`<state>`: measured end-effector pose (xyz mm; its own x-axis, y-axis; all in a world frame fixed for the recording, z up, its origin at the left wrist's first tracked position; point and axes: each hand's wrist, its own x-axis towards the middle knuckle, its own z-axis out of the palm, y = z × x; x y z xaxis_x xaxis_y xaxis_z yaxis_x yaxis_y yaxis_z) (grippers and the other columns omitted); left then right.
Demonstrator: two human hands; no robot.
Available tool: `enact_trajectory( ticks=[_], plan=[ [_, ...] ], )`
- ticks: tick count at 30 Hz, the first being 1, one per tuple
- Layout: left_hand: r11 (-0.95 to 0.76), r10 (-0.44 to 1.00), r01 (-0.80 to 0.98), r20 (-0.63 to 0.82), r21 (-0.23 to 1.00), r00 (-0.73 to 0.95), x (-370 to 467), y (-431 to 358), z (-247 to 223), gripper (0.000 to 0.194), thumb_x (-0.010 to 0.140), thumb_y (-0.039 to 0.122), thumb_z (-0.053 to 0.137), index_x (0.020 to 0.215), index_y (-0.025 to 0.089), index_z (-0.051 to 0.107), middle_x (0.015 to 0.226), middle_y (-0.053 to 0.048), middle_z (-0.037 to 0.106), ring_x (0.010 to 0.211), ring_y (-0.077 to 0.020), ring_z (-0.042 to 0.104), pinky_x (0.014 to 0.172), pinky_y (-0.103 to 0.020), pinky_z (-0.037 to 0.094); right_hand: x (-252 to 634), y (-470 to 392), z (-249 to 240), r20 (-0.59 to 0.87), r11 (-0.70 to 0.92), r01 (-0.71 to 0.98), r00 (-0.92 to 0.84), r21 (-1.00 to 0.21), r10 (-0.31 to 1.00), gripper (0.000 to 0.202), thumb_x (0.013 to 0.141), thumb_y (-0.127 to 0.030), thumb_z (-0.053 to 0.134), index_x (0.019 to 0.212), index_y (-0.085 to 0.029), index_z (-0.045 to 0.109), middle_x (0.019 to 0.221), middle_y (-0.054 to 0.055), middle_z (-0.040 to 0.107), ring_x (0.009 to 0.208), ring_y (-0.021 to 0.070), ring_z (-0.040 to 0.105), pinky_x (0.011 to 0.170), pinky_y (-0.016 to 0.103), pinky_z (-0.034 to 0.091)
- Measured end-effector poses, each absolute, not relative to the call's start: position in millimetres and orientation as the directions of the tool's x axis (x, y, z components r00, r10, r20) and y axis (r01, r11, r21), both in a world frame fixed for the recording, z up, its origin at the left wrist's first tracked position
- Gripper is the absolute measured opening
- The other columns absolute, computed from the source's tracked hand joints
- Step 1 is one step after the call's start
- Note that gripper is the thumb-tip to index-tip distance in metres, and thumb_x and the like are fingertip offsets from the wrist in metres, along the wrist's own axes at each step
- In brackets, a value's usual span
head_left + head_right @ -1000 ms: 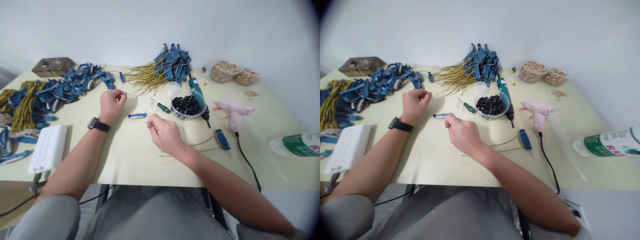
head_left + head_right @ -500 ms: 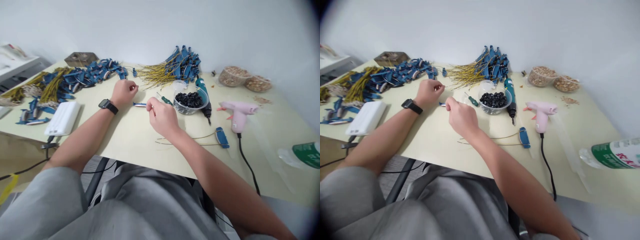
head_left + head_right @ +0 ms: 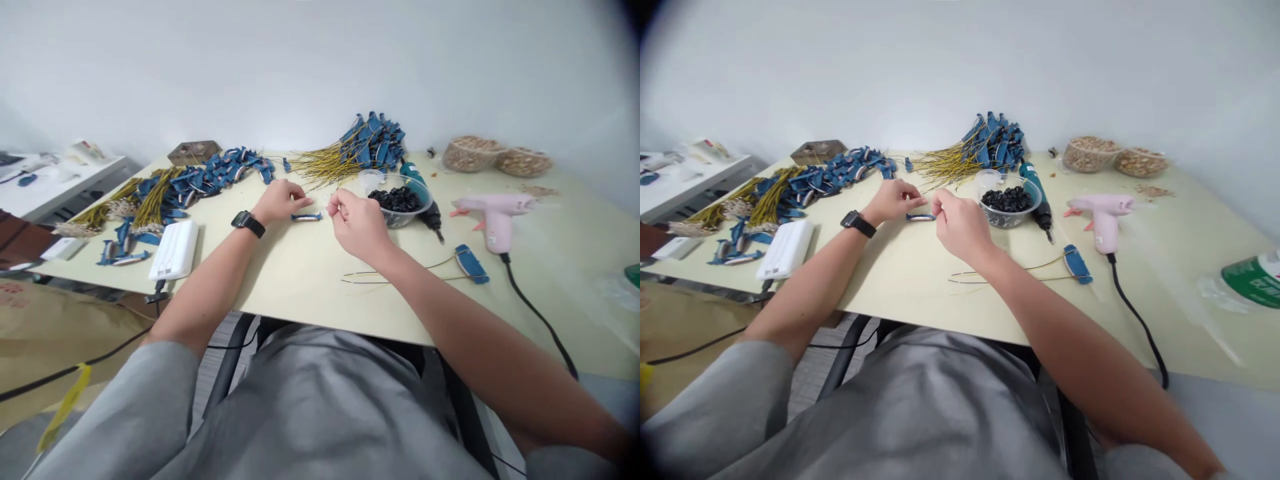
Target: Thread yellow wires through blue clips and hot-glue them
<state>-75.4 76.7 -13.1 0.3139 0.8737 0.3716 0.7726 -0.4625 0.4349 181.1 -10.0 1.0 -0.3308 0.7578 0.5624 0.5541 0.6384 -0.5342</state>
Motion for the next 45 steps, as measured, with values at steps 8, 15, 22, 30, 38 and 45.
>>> enact_trajectory(
  ticks=[8, 15, 22, 30, 38, 45],
  plan=[
    [-0.477, 0.879, 0.724, 0.276, 0.498, 0.389, -69.6, 74.7, -12.6, 0.050, 0.078, 0.069, 0.084, 0.078, 0.019, 0.087, 0.076, -0.008, 0.081, 0.071, -0.0201, 0.063, 0.071, -0.035, 0.042, 181.1, -9.3, -3.8, 0.529, 0.628, 0.535, -0.348, -0.566, 0.774, 0.022, 0.092, -0.003, 0.057, 0.087, -0.025, 0.057, 0.064, -0.006, 0.046, 0.060, 0.0172, 0.038, 0.069, 0.034, 0.025],
    [-0.505, 0.861, 0.719, 0.222, 0.477, 0.457, -65.3, 71.9, -9.4, 0.053, 0.075, 0.072, 0.086, 0.084, 0.020, 0.089, 0.077, -0.007, 0.081, 0.070, -0.0194, 0.064, 0.070, -0.033, 0.043, 181.2, -12.3, -2.3, 0.528, 0.648, 0.516, -0.381, -0.560, 0.759, 0.022, 0.093, -0.003, 0.059, 0.089, -0.024, 0.058, 0.069, -0.006, 0.050, 0.062, 0.0167, 0.040, 0.069, 0.034, 0.027],
    [-0.538, 0.834, 0.679, 0.196, 0.499, 0.516, -63.5, 70.8, -8.3, 0.049, 0.074, 0.066, 0.092, 0.088, 0.020, 0.089, 0.084, -0.006, 0.083, 0.076, -0.0197, 0.067, 0.075, -0.033, 0.047, 182.7, -11.7, -0.2, 0.489, 0.616, 0.530, -0.376, -0.583, 0.787, 0.024, 0.093, -0.001, 0.059, 0.089, -0.025, 0.057, 0.068, -0.006, 0.050, 0.062, 0.0165, 0.039, 0.068, 0.034, 0.026],
    [-0.480, 0.810, 0.554, 0.102, 0.680, 0.578, -58.5, 69.3, -11.7, 0.041, 0.072, 0.053, 0.095, 0.094, 0.018, 0.093, 0.091, -0.008, 0.089, 0.080, -0.0201, 0.073, 0.081, -0.033, 0.054, 185.1, -9.2, 3.4, 0.410, 0.527, 0.642, -0.340, -0.556, 0.846, 0.022, 0.097, -0.002, 0.059, 0.092, -0.023, 0.065, 0.070, -0.003, 0.056, 0.066, 0.0180, 0.048, 0.070, 0.032, 0.029],
    [-0.482, 0.741, 0.473, 0.055, 0.738, 0.669, -43.2, 58.0, -2.5, 0.035, 0.074, 0.044, 0.095, 0.097, 0.018, 0.094, 0.091, -0.006, 0.088, 0.084, -0.0197, 0.075, 0.083, -0.031, 0.056, 185.5, -10.2, 3.8, 0.354, 0.492, 0.690, -0.347, -0.531, 0.868, 0.020, 0.099, -0.005, 0.062, 0.095, -0.021, 0.074, 0.082, 0.005, 0.074, 0.071, 0.0196, 0.056, 0.072, 0.032, 0.033],
    [-0.542, 0.724, 0.471, 0.103, 0.696, 0.682, -36.6, 56.3, -5.5, 0.036, 0.072, 0.046, 0.098, 0.096, 0.019, 0.094, 0.095, -0.006, 0.090, 0.089, -0.0219, 0.075, 0.088, -0.034, 0.055, 184.1, -14.9, 7.1, 0.308, 0.469, 0.691, -0.354, -0.551, 0.883, 0.018, 0.097, -0.005, 0.065, 0.093, -0.021, 0.073, 0.084, 0.004, 0.075, 0.075, 0.0196, 0.058, 0.072, 0.031, 0.032]
  ],
)
